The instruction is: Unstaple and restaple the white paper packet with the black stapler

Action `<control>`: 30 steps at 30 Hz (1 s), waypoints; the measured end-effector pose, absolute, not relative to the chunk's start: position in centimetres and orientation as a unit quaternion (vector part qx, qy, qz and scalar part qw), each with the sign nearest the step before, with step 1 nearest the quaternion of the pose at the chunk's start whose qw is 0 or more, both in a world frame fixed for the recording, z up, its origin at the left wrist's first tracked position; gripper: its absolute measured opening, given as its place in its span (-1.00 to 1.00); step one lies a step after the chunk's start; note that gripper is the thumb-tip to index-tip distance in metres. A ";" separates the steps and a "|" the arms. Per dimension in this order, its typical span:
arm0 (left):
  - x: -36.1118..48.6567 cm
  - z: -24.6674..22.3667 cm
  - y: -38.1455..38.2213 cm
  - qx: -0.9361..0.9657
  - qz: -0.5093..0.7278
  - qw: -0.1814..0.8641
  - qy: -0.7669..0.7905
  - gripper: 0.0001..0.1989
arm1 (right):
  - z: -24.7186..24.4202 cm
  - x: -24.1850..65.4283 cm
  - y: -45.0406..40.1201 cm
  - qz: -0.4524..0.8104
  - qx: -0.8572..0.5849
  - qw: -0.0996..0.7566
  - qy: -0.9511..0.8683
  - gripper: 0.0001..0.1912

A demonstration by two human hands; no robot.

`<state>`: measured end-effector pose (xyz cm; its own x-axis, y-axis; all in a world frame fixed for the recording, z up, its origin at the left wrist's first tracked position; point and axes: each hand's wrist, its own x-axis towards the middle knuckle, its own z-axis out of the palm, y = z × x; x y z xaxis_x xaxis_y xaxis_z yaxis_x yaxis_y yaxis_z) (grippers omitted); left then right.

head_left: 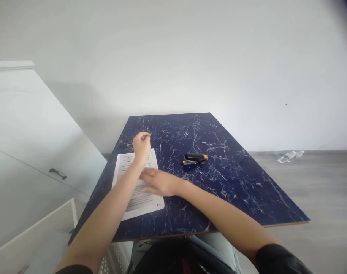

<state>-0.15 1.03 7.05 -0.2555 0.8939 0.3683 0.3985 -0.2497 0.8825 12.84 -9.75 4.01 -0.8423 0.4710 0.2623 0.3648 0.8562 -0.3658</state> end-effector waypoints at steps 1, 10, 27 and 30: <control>0.2 6.2 0.7 0.565 0.556 0.206 0.574 -0.80 | 4.9 14.4 -8.9 0.164 -0.238 0.169 -0.942 -0.52; 3.2 0.1 -1.6 0.790 0.359 0.098 0.487 -0.78 | 10.7 32.3 -4.5 0.259 -0.482 0.185 -0.817 -0.53; 3.0 0.4 -1.1 0.681 0.391 0.551 0.282 -0.50 | 4.1 29.8 -1.9 0.248 -0.504 0.331 -0.759 -0.64; 3.0 0.1 -0.8 0.663 0.403 0.553 0.303 -0.36 | 2.5 28.2 -1.8 0.364 -0.505 0.433 -0.652 -0.60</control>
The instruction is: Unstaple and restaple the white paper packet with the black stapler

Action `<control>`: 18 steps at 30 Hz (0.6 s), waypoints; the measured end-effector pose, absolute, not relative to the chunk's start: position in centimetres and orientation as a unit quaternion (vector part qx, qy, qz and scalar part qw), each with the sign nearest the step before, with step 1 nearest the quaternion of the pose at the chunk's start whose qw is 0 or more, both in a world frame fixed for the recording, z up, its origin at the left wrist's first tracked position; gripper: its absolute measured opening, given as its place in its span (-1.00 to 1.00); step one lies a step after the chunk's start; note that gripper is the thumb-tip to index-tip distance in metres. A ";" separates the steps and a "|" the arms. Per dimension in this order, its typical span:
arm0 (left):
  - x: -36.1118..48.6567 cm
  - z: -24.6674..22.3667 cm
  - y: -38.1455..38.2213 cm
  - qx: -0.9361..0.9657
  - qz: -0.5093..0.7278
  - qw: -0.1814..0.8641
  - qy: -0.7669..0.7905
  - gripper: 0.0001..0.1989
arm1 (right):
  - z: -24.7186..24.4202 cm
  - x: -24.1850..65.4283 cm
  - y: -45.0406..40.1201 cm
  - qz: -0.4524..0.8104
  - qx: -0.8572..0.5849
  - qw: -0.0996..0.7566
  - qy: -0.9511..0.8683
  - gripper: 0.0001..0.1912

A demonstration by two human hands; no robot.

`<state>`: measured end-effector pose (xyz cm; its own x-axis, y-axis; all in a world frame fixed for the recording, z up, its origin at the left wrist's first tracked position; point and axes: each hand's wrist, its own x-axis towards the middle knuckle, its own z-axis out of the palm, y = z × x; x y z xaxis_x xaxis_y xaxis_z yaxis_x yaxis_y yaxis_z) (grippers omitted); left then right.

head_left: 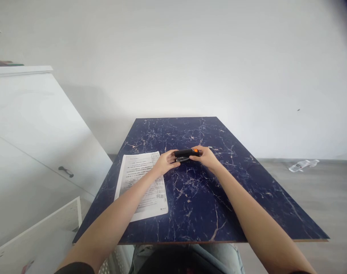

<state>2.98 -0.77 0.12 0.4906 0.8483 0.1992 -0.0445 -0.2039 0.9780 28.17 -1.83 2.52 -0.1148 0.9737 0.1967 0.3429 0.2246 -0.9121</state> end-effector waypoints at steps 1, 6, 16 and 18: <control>3.0 0.0 -0.7 0.660 0.414 0.544 0.312 -0.35 | 2.2 27.6 -1.9 0.409 -0.494 0.461 -0.613 -0.59; 3.0 -0.4 -0.4 0.639 0.467 0.509 0.339 -0.48 | 1.5 24.5 -2.6 0.593 -0.402 0.546 -0.434 -0.55; 3.5 -0.1 -0.9 0.590 0.463 0.579 0.319 -0.58 | 0.6 22.5 -2.3 0.664 -0.428 0.576 -0.207 -0.79; 3.6 -0.4 -0.9 0.581 0.465 0.588 0.315 -0.51 | 0.6 22.7 -2.3 0.655 -0.441 0.577 -0.208 -0.81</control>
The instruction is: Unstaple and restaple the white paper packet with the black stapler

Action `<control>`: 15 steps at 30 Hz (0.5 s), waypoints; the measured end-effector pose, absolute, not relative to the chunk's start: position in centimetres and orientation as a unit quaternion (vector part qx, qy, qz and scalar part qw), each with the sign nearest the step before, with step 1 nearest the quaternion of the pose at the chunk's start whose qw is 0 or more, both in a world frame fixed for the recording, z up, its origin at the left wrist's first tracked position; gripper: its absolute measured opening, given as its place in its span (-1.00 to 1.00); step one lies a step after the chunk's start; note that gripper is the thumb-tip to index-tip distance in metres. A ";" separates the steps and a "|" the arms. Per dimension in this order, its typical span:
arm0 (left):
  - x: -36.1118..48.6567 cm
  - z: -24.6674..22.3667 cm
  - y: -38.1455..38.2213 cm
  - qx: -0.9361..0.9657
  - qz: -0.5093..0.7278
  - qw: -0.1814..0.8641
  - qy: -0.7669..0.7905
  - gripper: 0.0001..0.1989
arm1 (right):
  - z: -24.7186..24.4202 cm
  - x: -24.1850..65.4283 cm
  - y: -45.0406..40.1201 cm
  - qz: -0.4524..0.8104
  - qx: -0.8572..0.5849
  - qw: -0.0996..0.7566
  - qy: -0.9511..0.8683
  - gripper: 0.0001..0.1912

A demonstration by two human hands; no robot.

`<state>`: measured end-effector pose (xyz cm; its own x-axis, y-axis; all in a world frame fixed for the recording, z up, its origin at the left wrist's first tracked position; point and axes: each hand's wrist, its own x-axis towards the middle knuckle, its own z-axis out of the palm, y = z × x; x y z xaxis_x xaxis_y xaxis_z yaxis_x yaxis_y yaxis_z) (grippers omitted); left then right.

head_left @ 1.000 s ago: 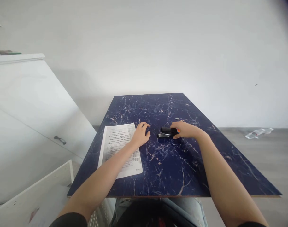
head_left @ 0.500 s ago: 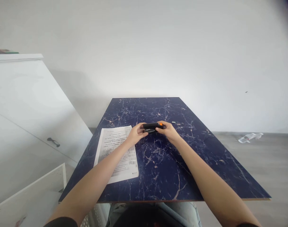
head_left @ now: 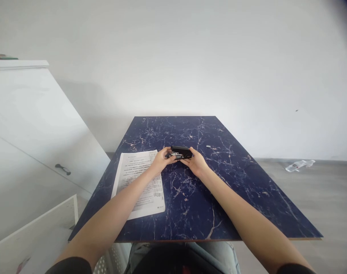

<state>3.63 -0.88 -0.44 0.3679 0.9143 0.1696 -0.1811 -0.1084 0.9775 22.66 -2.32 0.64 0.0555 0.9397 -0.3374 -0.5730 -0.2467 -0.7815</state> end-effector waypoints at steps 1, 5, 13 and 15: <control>3.6 -0.6 -0.8 0.583 0.466 0.584 0.319 -0.47 | 0.6 22.8 -2.3 0.646 -0.447 0.582 -0.210 -0.81; 3.2 -1.0 -0.1 0.547 0.468 0.617 0.318 -0.46 | 0.4 23.7 -1.9 0.618 -0.456 0.613 -0.185 -0.82; 2.4 0.3 0.4 0.312 0.460 0.782 0.282 -0.68 | 0.4 25.3 -1.2 0.597 -0.467 0.634 -0.150 -0.90; 2.5 0.5 0.4 0.289 0.463 0.788 0.285 -0.70 | 0.6 25.2 -1.2 0.597 -0.467 0.639 -0.132 -0.92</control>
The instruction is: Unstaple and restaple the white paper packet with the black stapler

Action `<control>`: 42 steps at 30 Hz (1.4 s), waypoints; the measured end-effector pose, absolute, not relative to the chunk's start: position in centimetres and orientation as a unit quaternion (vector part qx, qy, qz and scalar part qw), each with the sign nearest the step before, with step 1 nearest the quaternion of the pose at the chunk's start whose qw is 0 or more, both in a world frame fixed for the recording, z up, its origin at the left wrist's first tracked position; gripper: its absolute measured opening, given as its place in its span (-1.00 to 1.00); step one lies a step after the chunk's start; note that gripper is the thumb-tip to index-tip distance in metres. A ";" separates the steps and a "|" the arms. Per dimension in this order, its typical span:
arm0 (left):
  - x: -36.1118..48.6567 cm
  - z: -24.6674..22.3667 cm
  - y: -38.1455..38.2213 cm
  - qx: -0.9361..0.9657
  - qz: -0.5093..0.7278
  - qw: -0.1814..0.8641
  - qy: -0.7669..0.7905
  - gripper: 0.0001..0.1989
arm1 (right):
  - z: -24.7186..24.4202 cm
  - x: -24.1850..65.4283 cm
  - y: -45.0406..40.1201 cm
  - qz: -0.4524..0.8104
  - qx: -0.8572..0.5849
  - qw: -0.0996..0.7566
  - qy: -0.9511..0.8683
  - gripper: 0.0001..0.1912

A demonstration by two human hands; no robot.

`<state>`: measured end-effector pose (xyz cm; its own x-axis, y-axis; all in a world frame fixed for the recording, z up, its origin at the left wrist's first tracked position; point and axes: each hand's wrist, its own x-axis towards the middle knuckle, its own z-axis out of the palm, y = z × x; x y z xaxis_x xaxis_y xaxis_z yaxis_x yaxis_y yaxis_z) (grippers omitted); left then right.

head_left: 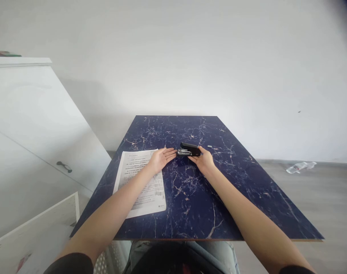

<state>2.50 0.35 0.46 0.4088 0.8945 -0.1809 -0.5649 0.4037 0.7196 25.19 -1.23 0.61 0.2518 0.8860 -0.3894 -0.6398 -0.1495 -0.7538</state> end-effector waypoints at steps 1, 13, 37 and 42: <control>2.6 0.4 0.3 0.283 0.465 0.789 0.285 -0.70 | 0.7 25.1 -1.3 0.598 -0.466 0.640 -0.128 -0.93; 2.9 -0.3 0.5 0.295 0.499 0.768 0.273 -0.82 | 1.4 25.5 -1.7 0.637 -0.444 0.590 -0.222 -0.74; 2.7 1.2 -0.3 0.238 0.439 0.832 0.240 -0.40 | 1.6 25.5 -1.6 0.584 -0.377 0.676 -0.245 -0.63; 2.7 1.2 -0.4 0.214 0.440 0.847 0.205 -0.40 | 2.8 25.0 -2.7 0.456 -0.364 0.687 -0.433 -0.58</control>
<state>2.73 -0.43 1.18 0.5285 0.8339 -0.1594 -0.6577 0.5209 0.5442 24.98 -2.73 2.80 0.2093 0.9415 0.2643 -0.3109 0.3203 -0.8948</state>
